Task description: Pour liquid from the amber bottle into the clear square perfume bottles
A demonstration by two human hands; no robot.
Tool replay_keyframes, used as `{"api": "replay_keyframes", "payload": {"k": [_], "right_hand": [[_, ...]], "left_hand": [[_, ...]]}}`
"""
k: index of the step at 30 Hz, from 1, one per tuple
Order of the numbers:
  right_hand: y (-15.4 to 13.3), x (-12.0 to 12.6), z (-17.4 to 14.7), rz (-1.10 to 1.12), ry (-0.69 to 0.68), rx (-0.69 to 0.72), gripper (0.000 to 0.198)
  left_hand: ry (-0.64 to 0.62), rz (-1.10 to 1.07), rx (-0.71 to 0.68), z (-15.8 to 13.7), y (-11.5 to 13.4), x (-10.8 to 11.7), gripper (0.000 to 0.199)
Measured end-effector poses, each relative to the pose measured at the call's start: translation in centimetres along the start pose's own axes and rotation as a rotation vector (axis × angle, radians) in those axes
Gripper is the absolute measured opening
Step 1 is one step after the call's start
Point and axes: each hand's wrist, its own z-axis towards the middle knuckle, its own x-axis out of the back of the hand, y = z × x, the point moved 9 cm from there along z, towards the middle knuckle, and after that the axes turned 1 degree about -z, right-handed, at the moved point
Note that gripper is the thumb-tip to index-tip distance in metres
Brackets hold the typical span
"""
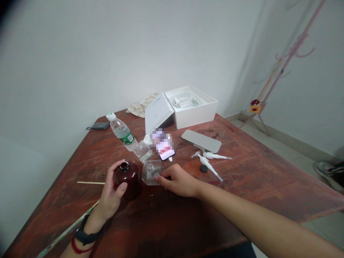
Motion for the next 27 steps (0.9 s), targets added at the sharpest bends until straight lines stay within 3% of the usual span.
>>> {"api": "replay_keyframes", "payload": {"k": [27], "right_hand": [[0.49, -0.05, 0.14, -0.093, 0.006, 0.072, 0.053]], "left_hand": [[0.001, -0.003, 0.034, -0.13, -0.44, 0.05, 0.061]]}}
